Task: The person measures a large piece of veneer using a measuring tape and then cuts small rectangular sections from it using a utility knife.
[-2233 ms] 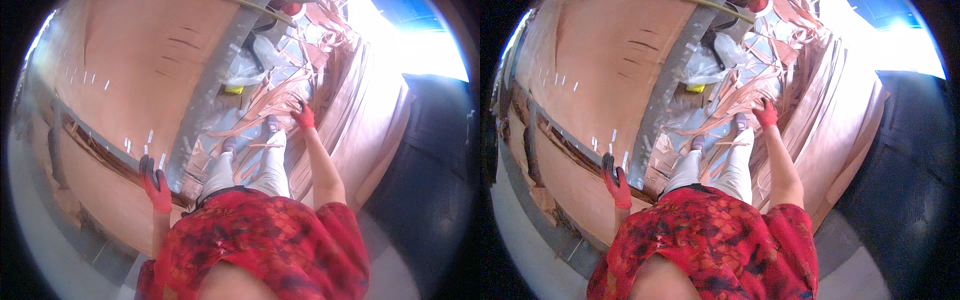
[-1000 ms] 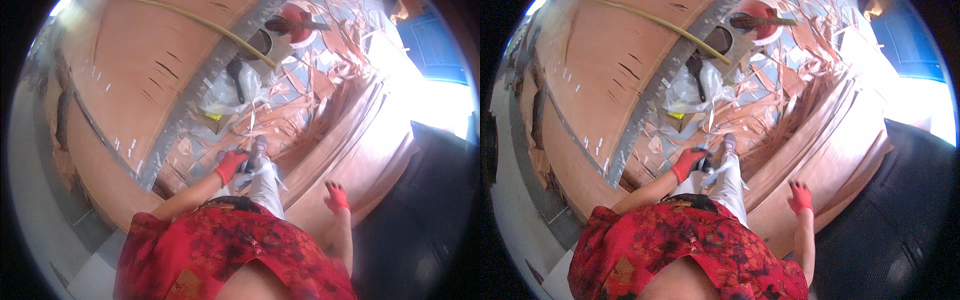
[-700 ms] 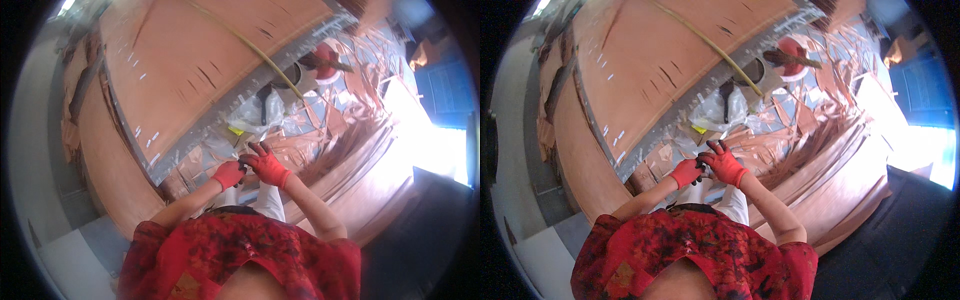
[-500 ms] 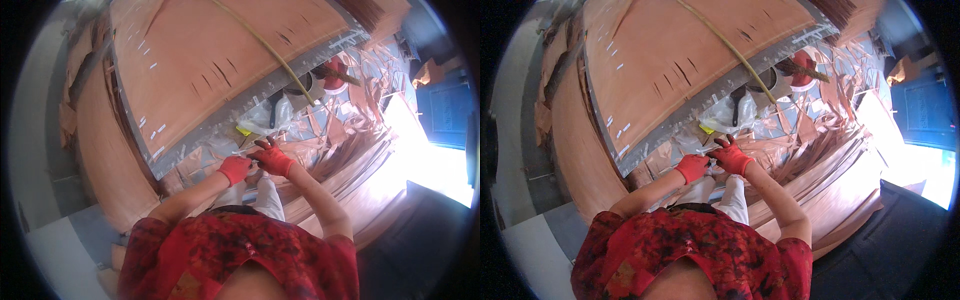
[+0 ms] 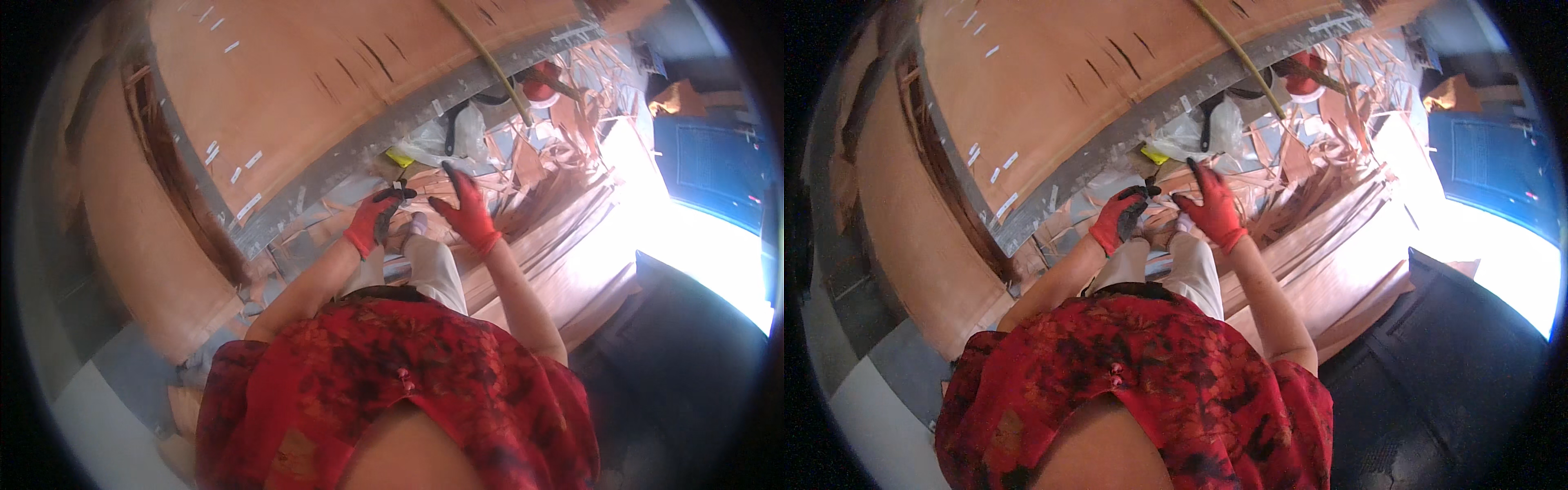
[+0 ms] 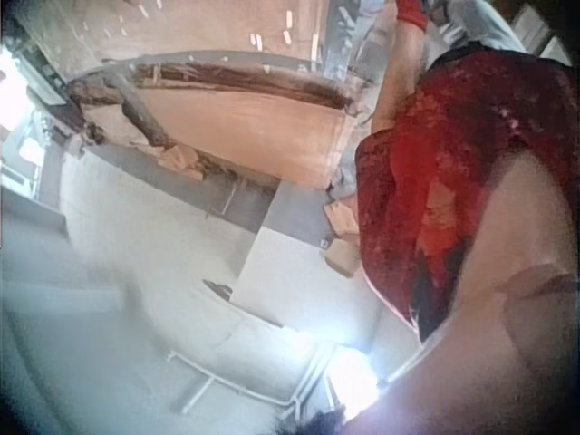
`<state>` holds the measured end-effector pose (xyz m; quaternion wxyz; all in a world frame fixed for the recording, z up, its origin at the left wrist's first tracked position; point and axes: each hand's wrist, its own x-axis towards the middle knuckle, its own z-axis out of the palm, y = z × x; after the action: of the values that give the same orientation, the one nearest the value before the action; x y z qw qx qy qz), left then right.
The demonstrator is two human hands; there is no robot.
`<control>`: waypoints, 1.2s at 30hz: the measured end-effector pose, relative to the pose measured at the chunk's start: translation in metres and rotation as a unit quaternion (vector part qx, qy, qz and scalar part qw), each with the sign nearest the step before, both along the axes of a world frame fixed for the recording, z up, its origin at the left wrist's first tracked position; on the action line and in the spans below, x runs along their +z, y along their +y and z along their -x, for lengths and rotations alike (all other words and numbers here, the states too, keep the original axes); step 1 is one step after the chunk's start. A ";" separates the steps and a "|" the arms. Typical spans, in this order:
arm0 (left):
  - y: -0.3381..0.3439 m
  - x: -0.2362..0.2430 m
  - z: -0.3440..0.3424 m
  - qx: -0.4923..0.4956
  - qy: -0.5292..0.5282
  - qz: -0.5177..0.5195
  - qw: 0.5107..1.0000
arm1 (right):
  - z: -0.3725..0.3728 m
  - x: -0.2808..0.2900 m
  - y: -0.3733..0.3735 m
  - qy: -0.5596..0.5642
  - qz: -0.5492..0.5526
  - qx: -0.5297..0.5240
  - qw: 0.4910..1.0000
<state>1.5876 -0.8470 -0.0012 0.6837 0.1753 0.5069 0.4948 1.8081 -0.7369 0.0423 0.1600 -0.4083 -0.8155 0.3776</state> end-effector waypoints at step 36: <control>0.381 -0.209 -0.167 0.174 0.504 0.002 0.846 | -0.144 -0.126 0.329 -0.063 -0.062 0.022 0.996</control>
<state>1.7544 -0.4660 -0.2103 0.2369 0.3082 0.8048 0.4485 1.9521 -0.4080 -0.0840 0.1246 -0.4030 -0.8545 0.3032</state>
